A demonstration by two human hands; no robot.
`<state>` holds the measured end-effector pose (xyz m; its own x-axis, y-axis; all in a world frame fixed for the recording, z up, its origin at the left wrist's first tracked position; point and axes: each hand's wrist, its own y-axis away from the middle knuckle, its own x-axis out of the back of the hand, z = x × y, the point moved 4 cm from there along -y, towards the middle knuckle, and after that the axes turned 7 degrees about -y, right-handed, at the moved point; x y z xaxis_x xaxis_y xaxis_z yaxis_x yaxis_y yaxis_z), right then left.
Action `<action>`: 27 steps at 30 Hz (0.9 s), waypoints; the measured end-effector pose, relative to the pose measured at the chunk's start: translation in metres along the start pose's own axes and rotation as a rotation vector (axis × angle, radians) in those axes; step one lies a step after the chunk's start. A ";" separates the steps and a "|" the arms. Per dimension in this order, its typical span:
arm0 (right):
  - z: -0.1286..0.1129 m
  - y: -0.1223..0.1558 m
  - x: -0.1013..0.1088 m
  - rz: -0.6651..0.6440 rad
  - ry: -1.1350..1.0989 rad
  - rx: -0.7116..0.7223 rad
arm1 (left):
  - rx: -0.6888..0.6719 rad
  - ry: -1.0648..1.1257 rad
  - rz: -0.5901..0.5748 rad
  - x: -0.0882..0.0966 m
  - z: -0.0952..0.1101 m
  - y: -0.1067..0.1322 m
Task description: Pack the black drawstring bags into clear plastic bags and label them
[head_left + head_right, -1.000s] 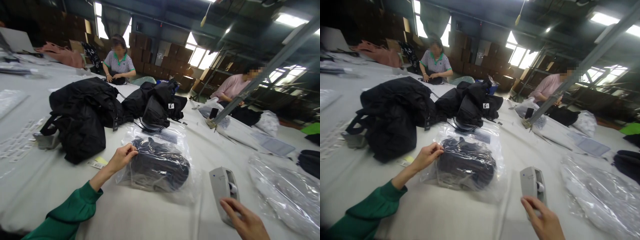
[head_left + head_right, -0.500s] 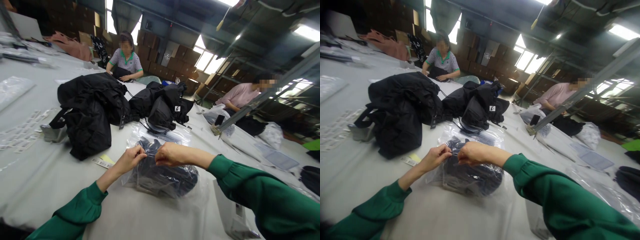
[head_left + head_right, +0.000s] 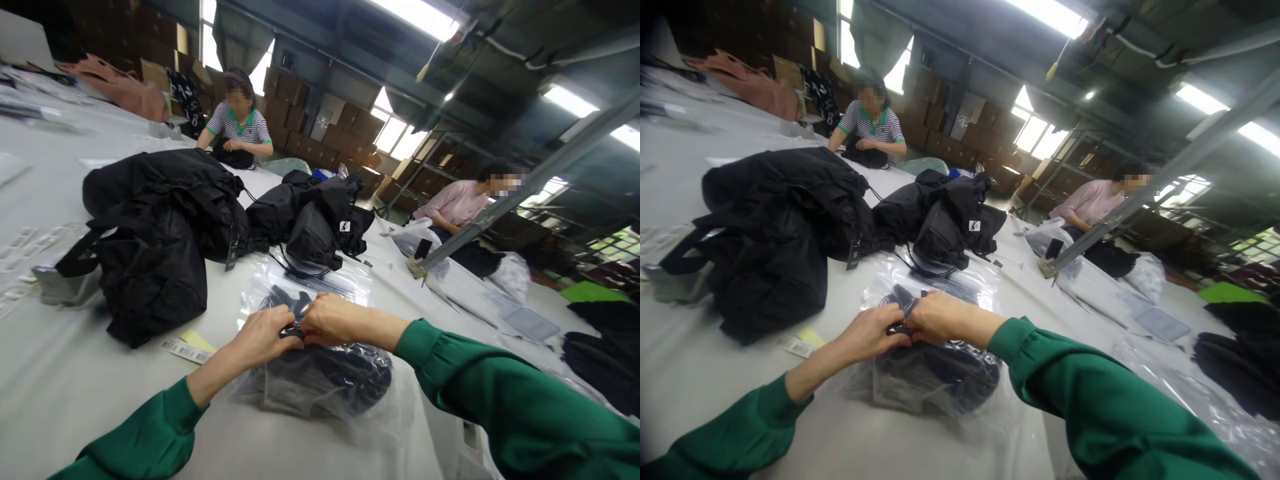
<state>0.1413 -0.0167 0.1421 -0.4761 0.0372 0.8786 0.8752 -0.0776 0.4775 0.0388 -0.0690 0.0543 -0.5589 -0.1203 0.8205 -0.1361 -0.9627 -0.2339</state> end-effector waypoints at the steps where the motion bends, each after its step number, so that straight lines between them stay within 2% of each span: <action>1: 0.004 0.001 -0.001 0.018 -0.038 0.010 | -0.006 0.015 -0.006 -0.002 -0.001 -0.001; 8: 0.032 0.004 -0.009 0.129 -0.338 -0.019 | -0.077 0.081 -0.026 -0.006 -0.007 -0.006; 13: 0.062 -0.002 -0.031 0.088 -0.606 -0.113 | -0.098 0.098 -0.043 -0.011 -0.006 -0.007; 16: 0.086 0.010 -0.042 0.156 -0.499 -0.304 | -0.069 0.113 -0.045 -0.011 -0.008 -0.007; 18: 0.090 0.026 -0.045 0.231 -0.410 -0.418 | -0.047 0.127 -0.046 -0.009 -0.008 -0.007; 20: 0.076 0.044 -0.046 0.325 -0.390 -0.440 | -0.029 0.130 -0.059 -0.007 -0.007 -0.008; 23: 0.029 0.063 -0.053 0.519 -0.344 -0.336 | -0.065 0.065 -0.064 -0.008 -0.004 -0.002; 25: -0.003 0.065 -0.069 0.575 -0.310 -0.274 | -0.107 0.004 -0.029 -0.013 -0.007 0.007; 27: -0.022 0.061 -0.089 0.579 -0.280 -0.290 | -0.123 0.007 -0.019 -0.023 -0.019 0.017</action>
<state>0.2354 -0.0466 0.0931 0.1334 0.1621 0.9777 0.9045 -0.4232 -0.0532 0.0336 -0.0785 0.0219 -0.5608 -0.0999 0.8219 -0.2464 -0.9276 -0.2808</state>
